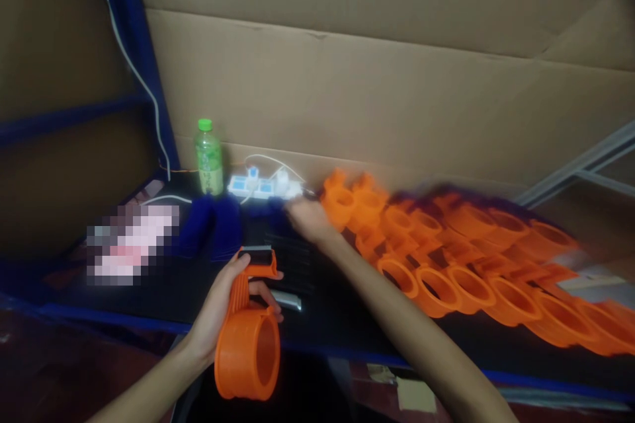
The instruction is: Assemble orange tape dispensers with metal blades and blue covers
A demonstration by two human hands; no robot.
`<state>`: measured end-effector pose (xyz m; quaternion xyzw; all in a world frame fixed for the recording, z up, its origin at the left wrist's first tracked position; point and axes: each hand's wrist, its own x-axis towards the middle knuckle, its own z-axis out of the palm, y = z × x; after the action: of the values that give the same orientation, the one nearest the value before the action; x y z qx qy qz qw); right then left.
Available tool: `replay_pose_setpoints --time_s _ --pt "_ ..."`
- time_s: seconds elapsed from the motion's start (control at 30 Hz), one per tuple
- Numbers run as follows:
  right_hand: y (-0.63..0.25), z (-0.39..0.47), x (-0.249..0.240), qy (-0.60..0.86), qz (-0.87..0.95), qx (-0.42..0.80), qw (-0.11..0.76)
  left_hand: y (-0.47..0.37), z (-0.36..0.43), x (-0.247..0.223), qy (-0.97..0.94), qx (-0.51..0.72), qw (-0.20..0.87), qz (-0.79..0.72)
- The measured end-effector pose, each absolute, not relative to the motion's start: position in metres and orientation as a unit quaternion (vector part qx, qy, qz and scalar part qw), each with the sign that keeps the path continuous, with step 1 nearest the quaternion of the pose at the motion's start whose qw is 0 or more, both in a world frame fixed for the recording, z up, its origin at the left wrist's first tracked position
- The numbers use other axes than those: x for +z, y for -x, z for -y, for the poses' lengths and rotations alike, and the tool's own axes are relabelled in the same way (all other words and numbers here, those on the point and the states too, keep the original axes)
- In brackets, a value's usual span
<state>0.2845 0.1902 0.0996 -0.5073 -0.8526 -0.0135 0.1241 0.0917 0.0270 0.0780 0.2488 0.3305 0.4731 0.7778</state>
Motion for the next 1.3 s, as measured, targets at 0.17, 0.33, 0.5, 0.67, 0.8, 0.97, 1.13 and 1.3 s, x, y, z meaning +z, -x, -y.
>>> replay_pose_setpoints --time_s 0.17,0.33,0.5,0.67,0.8,0.97,1.13,1.3 --pt "-0.294 -0.181 0.116 0.524 0.818 0.024 0.238 -0.091 -0.027 0.079 -0.224 0.498 0.764 -0.344" --pt "-0.291 -0.138 0.128 0.506 0.788 0.111 0.334 -0.097 -0.027 0.082 -0.195 0.562 0.729 -0.338" --pt "-0.273 -0.075 0.13 0.445 0.755 0.199 0.44 -0.103 -0.029 0.082 -0.209 0.598 0.699 -0.333" --pt "-0.259 -0.05 0.124 0.409 0.768 0.192 0.454 -0.101 -0.029 0.08 -0.18 0.562 0.745 -0.311" --pt "-0.259 -0.049 0.114 0.382 0.792 0.152 0.452 -0.102 -0.027 0.08 -0.162 0.556 0.759 -0.297" --pt "-0.263 -0.046 0.101 0.321 0.814 0.089 0.475 -0.103 -0.025 0.08 -0.17 0.527 0.777 -0.298" --pt "-0.266 -0.04 0.096 0.307 0.82 0.062 0.48 -0.104 -0.022 0.078 -0.155 0.529 0.772 -0.316" --pt "-0.264 -0.034 0.094 0.303 0.831 0.049 0.465 -0.105 -0.017 0.08 -0.148 0.539 0.759 -0.335"
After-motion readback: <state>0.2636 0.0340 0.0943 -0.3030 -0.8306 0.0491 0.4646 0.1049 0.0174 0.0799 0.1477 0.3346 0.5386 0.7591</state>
